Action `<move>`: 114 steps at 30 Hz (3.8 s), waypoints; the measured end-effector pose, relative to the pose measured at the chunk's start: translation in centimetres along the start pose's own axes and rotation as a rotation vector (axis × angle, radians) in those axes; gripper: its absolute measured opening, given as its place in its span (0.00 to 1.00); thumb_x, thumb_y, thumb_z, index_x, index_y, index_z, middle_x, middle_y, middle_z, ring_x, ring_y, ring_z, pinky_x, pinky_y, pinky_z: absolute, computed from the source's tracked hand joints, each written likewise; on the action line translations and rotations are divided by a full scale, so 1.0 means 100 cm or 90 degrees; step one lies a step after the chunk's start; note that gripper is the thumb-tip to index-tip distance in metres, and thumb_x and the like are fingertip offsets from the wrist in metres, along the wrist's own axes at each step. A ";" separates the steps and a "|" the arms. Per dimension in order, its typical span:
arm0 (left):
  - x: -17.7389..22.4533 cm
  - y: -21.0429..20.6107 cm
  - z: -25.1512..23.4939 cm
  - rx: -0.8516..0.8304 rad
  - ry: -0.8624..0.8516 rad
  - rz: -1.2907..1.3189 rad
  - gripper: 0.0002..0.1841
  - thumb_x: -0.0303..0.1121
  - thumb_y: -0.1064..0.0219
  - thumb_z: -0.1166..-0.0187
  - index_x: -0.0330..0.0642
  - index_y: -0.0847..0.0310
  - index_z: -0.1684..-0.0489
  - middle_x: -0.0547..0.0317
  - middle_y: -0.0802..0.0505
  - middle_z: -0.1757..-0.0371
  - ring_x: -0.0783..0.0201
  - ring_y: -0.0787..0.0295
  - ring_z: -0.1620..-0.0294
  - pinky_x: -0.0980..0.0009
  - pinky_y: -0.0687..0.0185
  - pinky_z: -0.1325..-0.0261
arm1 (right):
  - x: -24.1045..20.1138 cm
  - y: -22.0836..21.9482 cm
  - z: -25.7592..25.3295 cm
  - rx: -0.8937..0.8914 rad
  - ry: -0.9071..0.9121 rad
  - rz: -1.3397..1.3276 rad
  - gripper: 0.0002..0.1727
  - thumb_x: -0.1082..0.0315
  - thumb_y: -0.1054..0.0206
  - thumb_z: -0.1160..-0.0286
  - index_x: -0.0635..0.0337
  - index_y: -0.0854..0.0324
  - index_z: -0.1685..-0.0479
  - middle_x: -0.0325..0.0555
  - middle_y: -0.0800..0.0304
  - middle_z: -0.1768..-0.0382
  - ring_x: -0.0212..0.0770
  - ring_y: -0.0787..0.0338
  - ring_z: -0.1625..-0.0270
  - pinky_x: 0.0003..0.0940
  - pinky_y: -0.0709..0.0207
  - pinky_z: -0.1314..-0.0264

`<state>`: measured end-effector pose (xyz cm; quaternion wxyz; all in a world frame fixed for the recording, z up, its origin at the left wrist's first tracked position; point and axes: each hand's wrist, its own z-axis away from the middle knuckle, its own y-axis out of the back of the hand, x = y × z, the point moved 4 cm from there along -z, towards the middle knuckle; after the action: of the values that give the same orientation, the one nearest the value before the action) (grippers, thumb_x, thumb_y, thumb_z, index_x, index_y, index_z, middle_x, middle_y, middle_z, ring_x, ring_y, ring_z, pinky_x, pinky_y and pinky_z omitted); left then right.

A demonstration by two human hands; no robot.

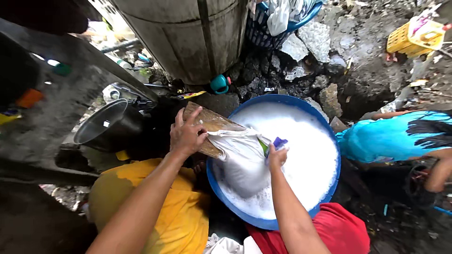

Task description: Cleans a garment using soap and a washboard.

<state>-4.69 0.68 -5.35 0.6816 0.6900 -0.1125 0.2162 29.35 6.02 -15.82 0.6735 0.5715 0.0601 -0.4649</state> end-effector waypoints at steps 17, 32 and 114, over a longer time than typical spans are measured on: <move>0.002 0.002 -0.002 -0.003 -0.012 0.003 0.07 0.36 0.26 0.23 0.46 0.04 0.58 0.59 0.33 0.08 0.32 0.51 0.08 0.26 0.38 0.27 | -0.075 -0.039 0.109 -0.098 0.119 -0.074 0.37 0.53 0.30 0.18 0.72 0.35 0.20 0.73 0.13 0.39 0.68 0.12 0.36 0.64 0.20 0.32; 0.002 0.003 0.000 -0.014 -0.003 -0.001 0.07 0.32 0.27 0.23 0.44 0.05 0.56 0.60 0.35 0.07 0.33 0.51 0.08 0.26 0.37 0.28 | -0.115 -0.063 0.161 -0.164 0.257 -0.067 0.34 0.48 0.32 0.17 0.68 0.32 0.25 0.67 0.11 0.49 0.65 0.08 0.47 0.63 0.14 0.48; 0.001 -0.002 -0.001 0.000 -0.013 0.003 0.08 0.38 0.27 0.22 0.44 0.05 0.58 0.60 0.32 0.08 0.31 0.50 0.08 0.25 0.39 0.28 | -0.032 -0.028 0.063 -0.091 0.186 0.010 0.38 0.48 0.28 0.22 0.71 0.29 0.23 0.72 0.11 0.43 0.70 0.10 0.39 0.70 0.21 0.36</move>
<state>-4.59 0.80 -5.47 0.6800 0.6917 -0.1212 0.2108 22.71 2.84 -13.70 0.7000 0.5840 0.1859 -0.3665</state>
